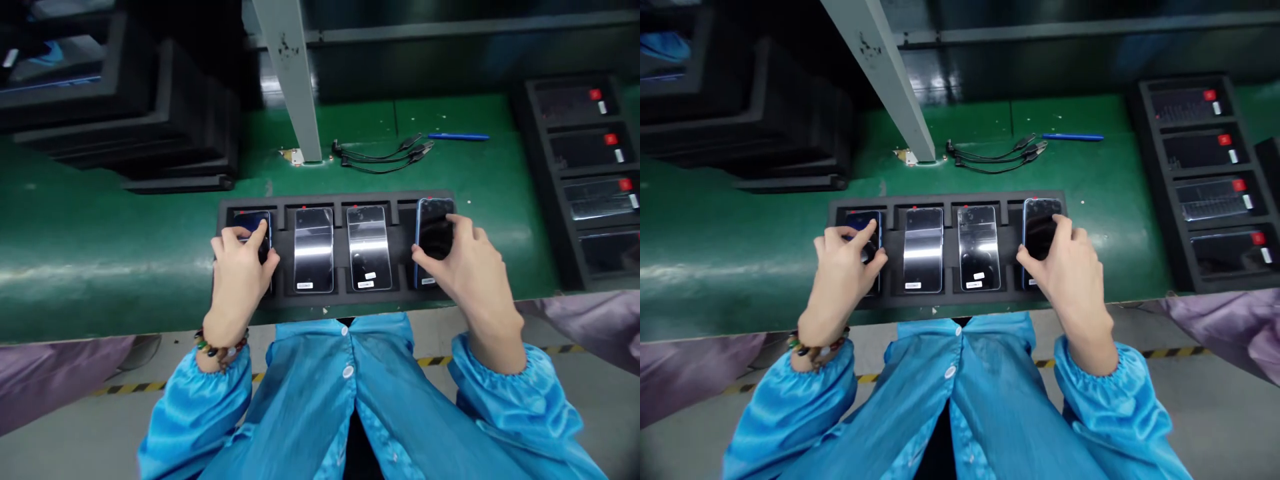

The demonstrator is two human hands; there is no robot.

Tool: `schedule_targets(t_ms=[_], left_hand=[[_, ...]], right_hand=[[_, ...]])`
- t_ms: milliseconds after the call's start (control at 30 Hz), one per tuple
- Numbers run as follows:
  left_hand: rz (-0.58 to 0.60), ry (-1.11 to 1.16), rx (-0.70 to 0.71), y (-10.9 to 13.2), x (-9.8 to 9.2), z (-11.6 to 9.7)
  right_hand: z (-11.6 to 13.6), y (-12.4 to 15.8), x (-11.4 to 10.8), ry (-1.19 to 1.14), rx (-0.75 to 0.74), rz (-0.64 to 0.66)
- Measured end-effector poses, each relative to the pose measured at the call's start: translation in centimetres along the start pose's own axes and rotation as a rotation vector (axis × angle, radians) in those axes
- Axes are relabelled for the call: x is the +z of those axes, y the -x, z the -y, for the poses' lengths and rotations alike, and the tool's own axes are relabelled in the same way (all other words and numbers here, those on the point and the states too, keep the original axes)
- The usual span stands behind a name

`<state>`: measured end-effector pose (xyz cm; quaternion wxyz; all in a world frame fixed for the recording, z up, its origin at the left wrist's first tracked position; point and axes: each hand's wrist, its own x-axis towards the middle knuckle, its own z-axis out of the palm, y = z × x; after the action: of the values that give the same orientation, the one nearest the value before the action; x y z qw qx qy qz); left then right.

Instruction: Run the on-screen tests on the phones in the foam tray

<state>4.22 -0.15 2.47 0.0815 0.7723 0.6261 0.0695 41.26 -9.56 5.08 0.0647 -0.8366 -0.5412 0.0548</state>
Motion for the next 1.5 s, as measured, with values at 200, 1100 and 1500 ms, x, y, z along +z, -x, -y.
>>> schedule_targets(t_ms=[200, 1100, 1500], left_hand=[[-0.068, 0.125, 0.045, -0.6, -0.8, 1.6], [0.132, -0.015, 0.048, 1.2, -0.3, -11.0], [0.173, -0.217, 0.070, 1.1, 1.0, -12.7]], right_hand=[[0.2, 0.0, -1.1, 0.001, -0.008, 0.008], [-8.7, -24.8, 2.1, -0.075, -0.225, -0.127], [-2.1, 3.9, 3.1, -0.185, -0.144, -0.059]])
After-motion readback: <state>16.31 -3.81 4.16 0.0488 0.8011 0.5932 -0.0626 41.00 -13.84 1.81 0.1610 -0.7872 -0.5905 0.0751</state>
